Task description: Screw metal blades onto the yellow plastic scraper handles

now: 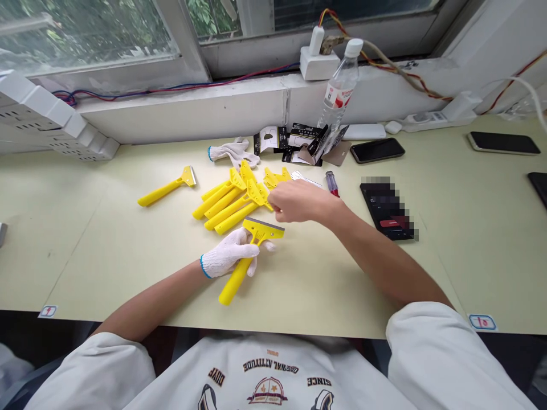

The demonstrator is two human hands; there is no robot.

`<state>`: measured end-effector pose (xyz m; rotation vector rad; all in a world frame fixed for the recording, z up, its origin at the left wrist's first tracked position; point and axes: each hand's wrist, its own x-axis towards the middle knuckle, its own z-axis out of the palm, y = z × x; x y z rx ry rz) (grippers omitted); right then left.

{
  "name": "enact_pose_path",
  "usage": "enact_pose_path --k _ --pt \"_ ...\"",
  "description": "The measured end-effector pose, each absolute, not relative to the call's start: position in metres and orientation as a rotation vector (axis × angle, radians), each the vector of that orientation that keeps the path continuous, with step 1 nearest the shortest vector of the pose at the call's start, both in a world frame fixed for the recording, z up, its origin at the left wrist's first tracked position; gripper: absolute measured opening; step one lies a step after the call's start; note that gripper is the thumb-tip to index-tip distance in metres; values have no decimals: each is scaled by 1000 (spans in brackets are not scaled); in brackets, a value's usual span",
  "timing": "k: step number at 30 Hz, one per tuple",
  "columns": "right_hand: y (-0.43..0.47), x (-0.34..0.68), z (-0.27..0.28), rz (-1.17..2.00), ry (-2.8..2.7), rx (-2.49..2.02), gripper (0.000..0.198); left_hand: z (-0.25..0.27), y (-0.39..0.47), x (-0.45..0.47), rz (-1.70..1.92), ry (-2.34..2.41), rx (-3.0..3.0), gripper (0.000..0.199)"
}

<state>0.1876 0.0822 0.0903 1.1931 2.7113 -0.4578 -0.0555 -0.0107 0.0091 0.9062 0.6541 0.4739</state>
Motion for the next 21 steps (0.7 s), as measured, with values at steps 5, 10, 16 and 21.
enact_pose_path --k 5,10,16,21 --pt "123 220 65 -475 2556 1410 7 8 -11 -60 410 641 1024 54" --pt "136 231 50 -573 2478 1431 5 12 -9 -64 317 638 1113 42" --pt "139 231 46 -600 2460 1391 8 16 -8 -67 224 648 1188 29" --pt "142 228 43 -605 2463 1400 11 22 -8 -65 246 630 1179 28"
